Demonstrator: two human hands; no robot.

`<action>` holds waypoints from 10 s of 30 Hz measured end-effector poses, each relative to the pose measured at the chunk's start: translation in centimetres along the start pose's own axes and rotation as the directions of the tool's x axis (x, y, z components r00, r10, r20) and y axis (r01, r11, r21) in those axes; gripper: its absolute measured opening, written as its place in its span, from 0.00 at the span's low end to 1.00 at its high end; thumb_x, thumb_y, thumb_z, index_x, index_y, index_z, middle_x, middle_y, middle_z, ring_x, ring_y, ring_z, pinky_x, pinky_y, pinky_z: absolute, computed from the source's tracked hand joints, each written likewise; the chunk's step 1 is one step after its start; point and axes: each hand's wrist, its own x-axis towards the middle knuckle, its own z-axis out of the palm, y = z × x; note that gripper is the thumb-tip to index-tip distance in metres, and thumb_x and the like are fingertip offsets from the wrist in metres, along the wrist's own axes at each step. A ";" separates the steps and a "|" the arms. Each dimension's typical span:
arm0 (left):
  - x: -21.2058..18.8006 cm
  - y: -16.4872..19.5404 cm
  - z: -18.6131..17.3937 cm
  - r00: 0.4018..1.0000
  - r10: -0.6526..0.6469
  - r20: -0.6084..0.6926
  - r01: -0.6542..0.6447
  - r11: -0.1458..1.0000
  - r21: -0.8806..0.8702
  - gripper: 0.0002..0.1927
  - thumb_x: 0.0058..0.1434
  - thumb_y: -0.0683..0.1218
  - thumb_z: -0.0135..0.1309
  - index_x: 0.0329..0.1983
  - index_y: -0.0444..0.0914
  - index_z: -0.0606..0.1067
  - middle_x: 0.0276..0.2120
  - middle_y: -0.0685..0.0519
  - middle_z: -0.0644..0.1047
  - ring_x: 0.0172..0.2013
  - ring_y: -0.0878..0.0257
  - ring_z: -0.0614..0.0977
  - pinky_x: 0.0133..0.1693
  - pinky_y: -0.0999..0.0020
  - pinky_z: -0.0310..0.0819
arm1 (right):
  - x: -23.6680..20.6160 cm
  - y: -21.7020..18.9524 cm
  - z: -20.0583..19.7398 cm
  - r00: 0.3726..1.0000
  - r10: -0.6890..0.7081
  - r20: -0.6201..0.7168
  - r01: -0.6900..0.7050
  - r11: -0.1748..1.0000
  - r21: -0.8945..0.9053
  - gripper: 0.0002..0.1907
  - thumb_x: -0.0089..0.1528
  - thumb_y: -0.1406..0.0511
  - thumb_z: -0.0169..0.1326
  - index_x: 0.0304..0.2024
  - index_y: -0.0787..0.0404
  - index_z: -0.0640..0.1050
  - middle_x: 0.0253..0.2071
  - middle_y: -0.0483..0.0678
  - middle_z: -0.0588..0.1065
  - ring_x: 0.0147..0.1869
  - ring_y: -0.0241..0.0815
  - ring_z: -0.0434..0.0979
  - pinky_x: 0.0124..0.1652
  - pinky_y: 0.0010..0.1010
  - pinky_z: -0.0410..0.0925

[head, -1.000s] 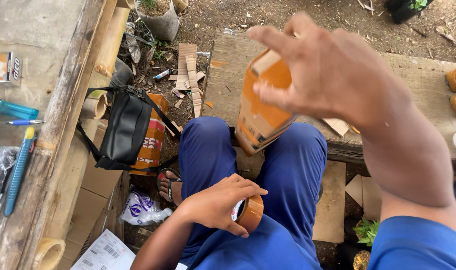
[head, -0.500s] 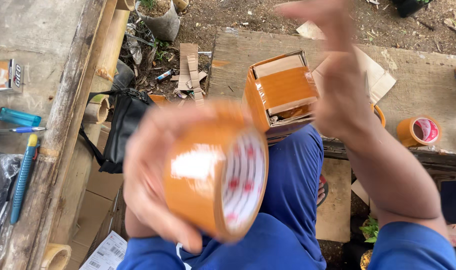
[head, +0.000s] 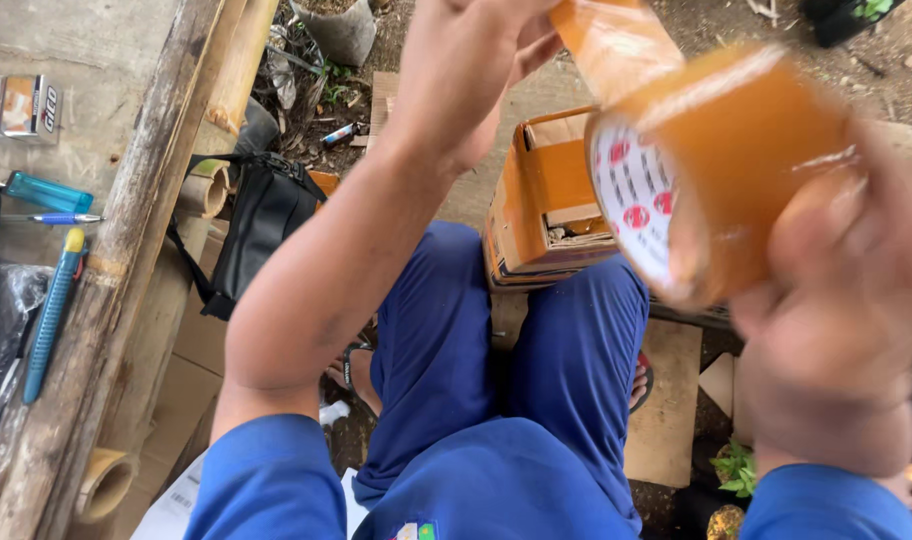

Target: The person cuts a piece of cardboard with a utility knife, then uses scissors to trim it to size. They place the cut piece inside a small cardboard box and seal the box with brown packing tape.

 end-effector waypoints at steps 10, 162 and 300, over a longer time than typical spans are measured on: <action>-5.1 -5.2 -4.1 0.935 -0.353 0.038 0.354 0.934 -0.051 0.38 0.70 0.64 0.42 0.61 0.26 0.76 0.54 0.39 0.82 0.57 0.58 0.80 0.67 0.66 0.62 | 8.9 3.9 -2.7 0.784 0.031 0.619 -0.427 0.751 0.503 0.17 0.72 0.61 0.48 0.59 0.63 0.70 0.57 0.54 0.73 0.62 0.48 0.75 0.60 0.42 0.67; -20.4 -4.0 3.4 0.957 0.121 0.262 -0.288 0.349 0.892 0.49 0.50 0.58 0.78 0.69 0.42 0.63 0.64 0.40 0.66 0.63 0.42 0.71 0.62 0.49 0.70 | -3.5 14.2 -5.4 0.929 -0.333 0.163 0.353 0.929 -0.109 0.06 0.66 0.75 0.60 0.42 0.61 0.80 0.35 0.45 0.71 0.40 0.38 0.73 0.45 0.28 0.76; -18.0 -10.9 -3.3 0.556 -0.641 0.529 0.819 0.530 -0.219 0.76 0.42 0.45 0.77 0.82 0.46 0.33 0.66 0.30 0.66 0.66 0.41 0.70 0.67 0.52 0.63 | -17.1 24.0 -11.7 0.858 0.502 0.107 -0.408 0.793 -0.452 0.56 0.45 0.57 0.73 0.69 0.61 0.57 0.65 0.56 0.63 0.70 0.51 0.66 0.67 0.38 0.62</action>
